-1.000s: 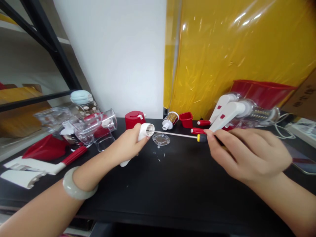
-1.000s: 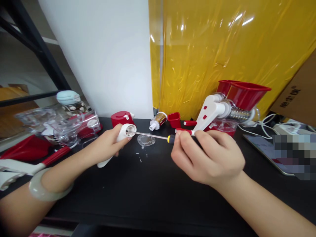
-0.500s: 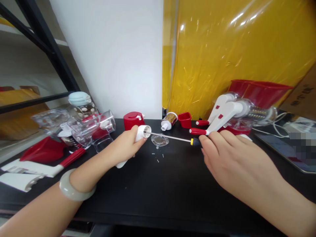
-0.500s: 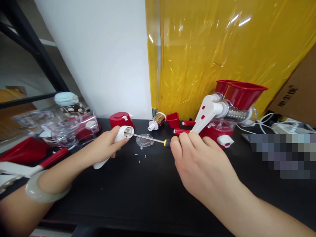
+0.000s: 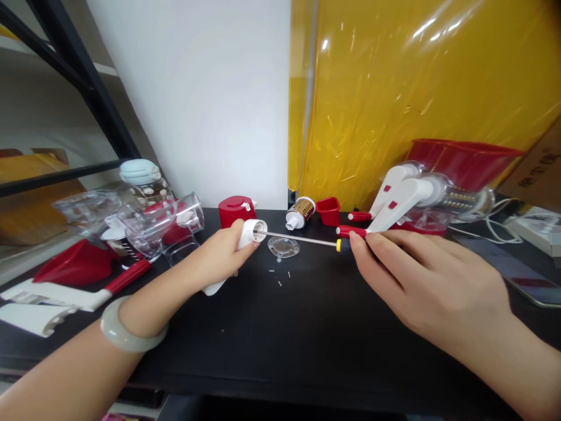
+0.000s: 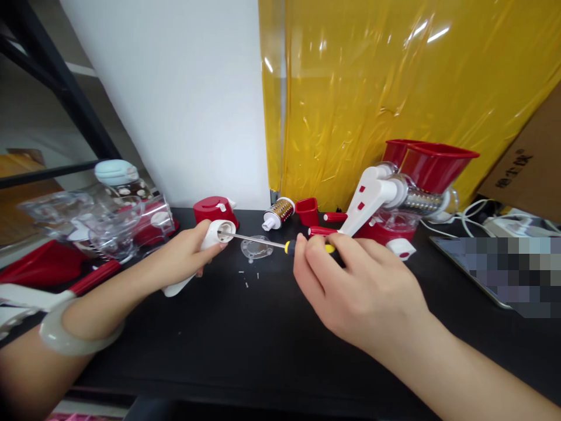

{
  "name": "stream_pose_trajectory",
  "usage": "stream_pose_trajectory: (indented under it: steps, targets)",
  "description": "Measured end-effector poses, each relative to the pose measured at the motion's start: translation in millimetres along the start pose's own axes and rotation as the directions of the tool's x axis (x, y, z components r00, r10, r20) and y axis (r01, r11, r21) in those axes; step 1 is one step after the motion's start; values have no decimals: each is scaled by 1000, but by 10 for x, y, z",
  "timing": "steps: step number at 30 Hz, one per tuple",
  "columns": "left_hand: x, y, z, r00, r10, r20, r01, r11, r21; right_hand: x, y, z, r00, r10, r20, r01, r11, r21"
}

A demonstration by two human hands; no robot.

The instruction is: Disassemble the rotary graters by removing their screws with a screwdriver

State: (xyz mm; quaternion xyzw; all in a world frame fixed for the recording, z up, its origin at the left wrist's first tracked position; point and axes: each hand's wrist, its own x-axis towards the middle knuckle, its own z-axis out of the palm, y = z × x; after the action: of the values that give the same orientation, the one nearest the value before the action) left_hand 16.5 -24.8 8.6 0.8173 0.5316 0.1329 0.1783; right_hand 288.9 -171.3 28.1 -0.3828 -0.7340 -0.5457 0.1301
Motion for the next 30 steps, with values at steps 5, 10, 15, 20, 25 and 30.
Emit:
stream_pose_trajectory:
  steps: [5,10,15,20,25,30]
  targets:
    - [-8,-12,29,998,32,45,-28,996,-86,-11,26,48,978,29,-208,-28,1000,11]
    - [-11,-43,54,995,44,87,-28,985,-172,10,31,56,965,18,-263,-49,993,-112]
    - [-51,-16,31,995,41,91,-33,995,-93,5,-9,71,984,159,82,-135,961,-242]
    - [-93,76,-3,998,48,28,-52,983,179,-41,-64,116,942,164,292,-157,986,-47]
    - [-69,105,-6,999,42,21,-47,956,291,-57,-96,75,911,153,383,-221,965,141]
    - [-54,68,-24,999,27,-26,-16,937,348,-137,-70,120,869,66,490,-198,955,222]
